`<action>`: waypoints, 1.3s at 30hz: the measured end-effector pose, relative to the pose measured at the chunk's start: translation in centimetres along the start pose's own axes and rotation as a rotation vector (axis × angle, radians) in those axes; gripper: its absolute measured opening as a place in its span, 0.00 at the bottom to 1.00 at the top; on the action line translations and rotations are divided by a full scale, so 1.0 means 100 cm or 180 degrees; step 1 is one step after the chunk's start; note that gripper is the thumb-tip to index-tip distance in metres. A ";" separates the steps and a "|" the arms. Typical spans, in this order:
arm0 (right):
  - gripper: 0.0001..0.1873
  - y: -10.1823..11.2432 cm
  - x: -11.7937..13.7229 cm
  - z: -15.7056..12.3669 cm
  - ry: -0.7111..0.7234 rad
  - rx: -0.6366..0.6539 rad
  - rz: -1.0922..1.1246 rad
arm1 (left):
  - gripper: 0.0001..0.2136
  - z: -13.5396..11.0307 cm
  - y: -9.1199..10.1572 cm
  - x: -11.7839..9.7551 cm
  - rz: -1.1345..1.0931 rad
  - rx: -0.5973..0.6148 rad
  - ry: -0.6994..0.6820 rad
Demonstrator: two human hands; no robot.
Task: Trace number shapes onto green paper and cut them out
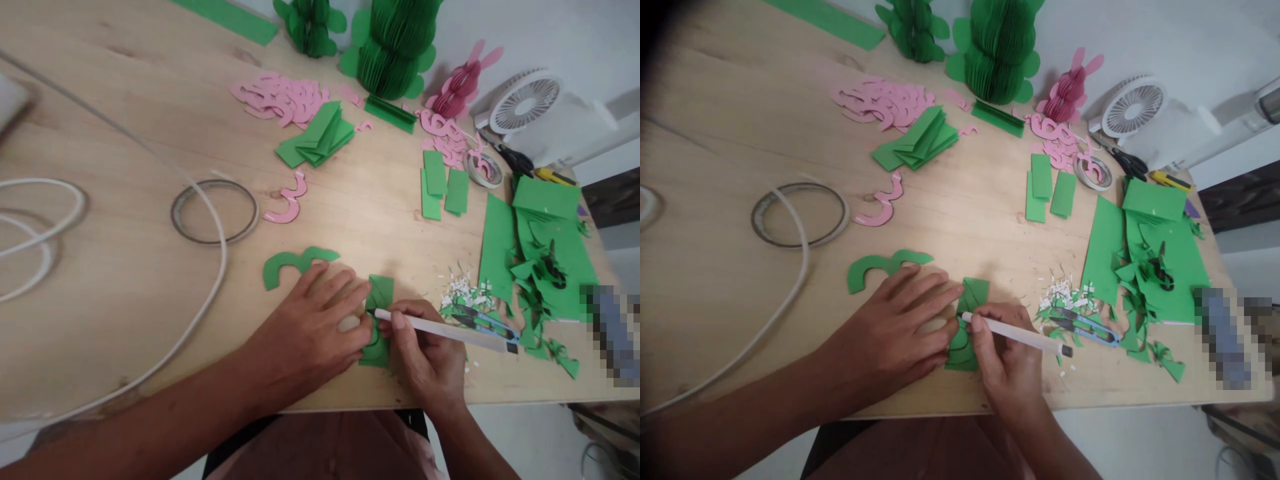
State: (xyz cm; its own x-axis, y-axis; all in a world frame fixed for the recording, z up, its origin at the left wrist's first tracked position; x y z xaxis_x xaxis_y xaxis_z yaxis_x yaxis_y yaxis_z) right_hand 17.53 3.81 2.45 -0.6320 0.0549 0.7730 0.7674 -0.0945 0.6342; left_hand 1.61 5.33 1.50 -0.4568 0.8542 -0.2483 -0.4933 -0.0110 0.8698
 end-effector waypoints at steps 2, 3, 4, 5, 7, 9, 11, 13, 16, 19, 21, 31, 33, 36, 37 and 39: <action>0.08 0.001 0.000 0.000 -0.0008 -0.0033 -0.0001 | 0.06 -0.001 0.000 0.000 -0.0002 -0.0042 0.0015; 0.08 0.001 0.000 0.000 -0.0023 -0.0042 0.0010 | 0.06 -0.001 0.000 0.000 -0.0007 -0.0042 0.0017; 0.08 0.001 -0.001 -0.001 -0.0037 -0.0050 0.0019 | 0.07 -0.001 0.000 0.000 -0.0015 -0.0041 0.0013; 0.08 0.001 -0.001 -0.001 -0.0048 -0.0048 0.0022 | 0.07 -0.001 0.000 0.000 -0.0018 -0.0032 0.0007; 0.08 0.001 -0.001 -0.001 -0.0046 -0.0036 0.0012 | 0.07 -0.001 -0.001 0.000 -0.0014 -0.0014 -0.0004; 0.08 0.000 -0.001 -0.002 -0.0024 -0.0014 -0.0009 | 0.08 -0.001 -0.001 0.000 -0.0007 0.0008 0.0004; 0.08 -0.001 0.000 -0.001 0.0000 0.0000 -0.0035 | 0.07 -0.001 -0.002 0.000 -0.0005 0.0023 0.0013; 0.08 -0.001 0.001 -0.001 0.0019 -0.0016 -0.0055 | 0.07 -0.001 -0.001 0.000 -0.0005 0.0016 0.0007; 0.09 -0.001 0.002 0.000 0.0020 -0.0069 -0.0060 | 0.07 0.000 -0.001 -0.001 -0.0003 -0.0008 0.0006; 0.09 -0.002 0.002 0.000 0.0065 -0.0078 -0.0104 | 0.06 -0.001 -0.001 0.000 -0.0024 0.0008 0.0005; 0.09 -0.002 0.003 0.000 0.0126 -0.0078 -0.0181 | 0.06 -0.001 -0.001 0.000 -0.0035 -0.0022 0.0005; 0.09 0.000 0.007 0.000 0.0196 -0.0133 -0.0344 | 0.07 -0.002 -0.002 0.000 -0.0023 -0.0045 0.0008; 0.09 0.000 0.007 0.000 0.0195 -0.0160 -0.0333 | 0.07 -0.002 -0.001 0.000 -0.0027 -0.0048 0.0004; 0.09 0.000 0.008 0.001 0.0201 -0.0188 -0.0272 | 0.07 -0.001 -0.001 0.000 -0.0016 -0.0052 0.0004; 0.09 0.000 0.009 0.001 0.0218 -0.0187 -0.0259 | 0.07 -0.001 -0.001 0.000 -0.0019 -0.0050 0.0005; 0.09 -0.001 0.009 0.001 0.0264 -0.0172 -0.0255 | 0.07 -0.001 -0.001 0.000 -0.0030 -0.0060 0.0012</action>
State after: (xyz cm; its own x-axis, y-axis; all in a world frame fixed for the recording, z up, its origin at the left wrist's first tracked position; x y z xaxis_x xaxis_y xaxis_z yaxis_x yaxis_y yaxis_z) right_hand 16.88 3.98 3.13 -0.6996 -0.0178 0.7143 0.7085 -0.1467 0.6903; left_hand 1.58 5.27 1.37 -0.4549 0.8523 -0.2580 -0.5114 -0.0129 0.8592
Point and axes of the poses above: each hand's wrist, its own z-axis towards the middle knuckle, its own y-axis out of the back of the hand, x = y × z, the point moved 5 cm from there along z, towards the middle knuckle, and after that the axes turned 6 degrees about -y, right-handed, at the moved point
